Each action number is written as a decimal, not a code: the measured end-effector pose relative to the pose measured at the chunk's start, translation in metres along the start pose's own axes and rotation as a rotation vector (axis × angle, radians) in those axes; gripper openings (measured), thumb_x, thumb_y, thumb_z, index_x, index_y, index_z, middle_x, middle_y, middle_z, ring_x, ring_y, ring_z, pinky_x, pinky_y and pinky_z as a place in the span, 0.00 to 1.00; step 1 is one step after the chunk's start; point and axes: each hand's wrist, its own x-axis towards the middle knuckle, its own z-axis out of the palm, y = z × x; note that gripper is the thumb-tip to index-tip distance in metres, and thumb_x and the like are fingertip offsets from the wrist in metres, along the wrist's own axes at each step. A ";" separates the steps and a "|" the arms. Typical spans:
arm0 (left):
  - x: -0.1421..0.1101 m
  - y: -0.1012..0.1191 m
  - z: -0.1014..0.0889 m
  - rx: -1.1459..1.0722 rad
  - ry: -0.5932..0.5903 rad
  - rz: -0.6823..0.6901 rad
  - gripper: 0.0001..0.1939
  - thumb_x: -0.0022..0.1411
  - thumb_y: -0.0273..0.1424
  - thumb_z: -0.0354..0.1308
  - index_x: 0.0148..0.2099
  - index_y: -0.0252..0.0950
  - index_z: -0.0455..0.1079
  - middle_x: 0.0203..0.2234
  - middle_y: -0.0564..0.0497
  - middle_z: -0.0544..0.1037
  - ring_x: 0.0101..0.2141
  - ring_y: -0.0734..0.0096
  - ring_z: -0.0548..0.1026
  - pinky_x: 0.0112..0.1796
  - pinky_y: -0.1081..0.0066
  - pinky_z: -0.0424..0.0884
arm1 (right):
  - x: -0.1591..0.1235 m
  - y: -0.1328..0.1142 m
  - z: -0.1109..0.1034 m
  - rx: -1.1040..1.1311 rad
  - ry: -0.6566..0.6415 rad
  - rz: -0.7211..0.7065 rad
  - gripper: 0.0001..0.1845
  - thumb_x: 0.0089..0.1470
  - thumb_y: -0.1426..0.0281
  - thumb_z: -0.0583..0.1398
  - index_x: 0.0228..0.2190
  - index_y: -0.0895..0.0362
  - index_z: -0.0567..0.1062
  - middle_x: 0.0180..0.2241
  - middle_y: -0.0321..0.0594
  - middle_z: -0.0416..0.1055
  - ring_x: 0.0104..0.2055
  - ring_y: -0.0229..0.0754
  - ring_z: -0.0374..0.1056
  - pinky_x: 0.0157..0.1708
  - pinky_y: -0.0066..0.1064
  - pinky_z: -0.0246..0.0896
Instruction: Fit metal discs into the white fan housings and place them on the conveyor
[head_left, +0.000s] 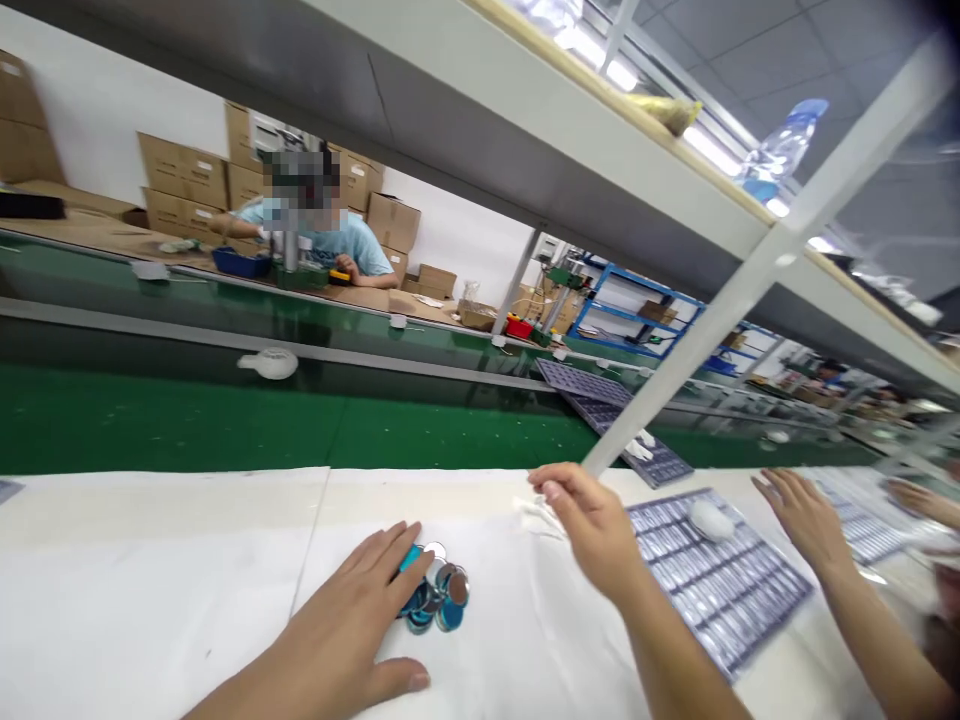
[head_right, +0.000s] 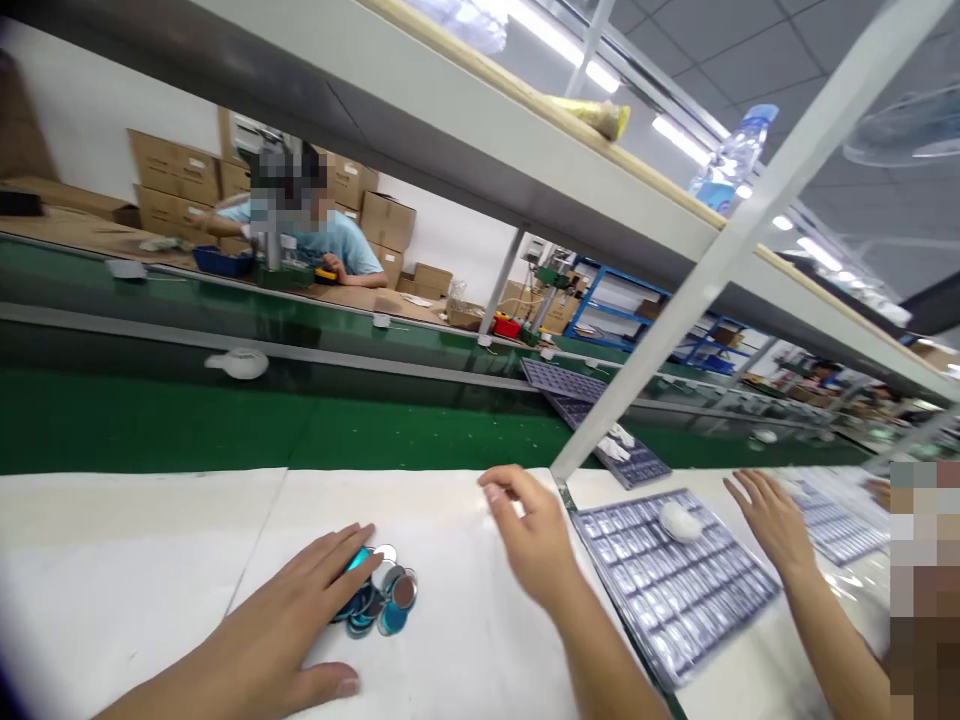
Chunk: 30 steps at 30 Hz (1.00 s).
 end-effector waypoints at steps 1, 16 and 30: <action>0.002 -0.003 0.003 0.023 0.008 0.028 0.43 0.54 0.53 0.60 0.68 0.50 0.52 0.70 0.49 0.45 0.67 0.41 0.44 0.62 0.40 0.49 | 0.002 0.010 -0.023 -0.078 0.070 0.073 0.12 0.59 0.61 0.56 0.38 0.53 0.75 0.37 0.40 0.76 0.40 0.45 0.71 0.42 0.34 0.66; 0.012 -0.018 0.026 0.108 0.306 0.199 0.29 0.64 0.46 0.52 0.66 0.55 0.56 0.67 0.57 0.56 0.65 0.50 0.55 0.65 0.47 0.42 | -0.006 0.152 -0.187 -0.537 0.663 1.014 0.20 0.61 0.64 0.60 0.52 0.57 0.69 0.54 0.46 0.67 0.51 0.50 0.68 0.49 0.48 0.66; -0.018 0.036 -0.018 -1.247 0.450 -0.099 0.19 0.65 0.45 0.51 0.53 0.47 0.71 0.39 0.49 0.79 0.37 0.59 0.75 0.40 0.64 0.71 | -0.039 -0.061 0.080 0.214 -0.102 -0.006 0.49 0.40 0.66 0.70 0.61 0.51 0.57 0.49 0.44 0.69 0.51 0.51 0.67 0.51 0.42 0.64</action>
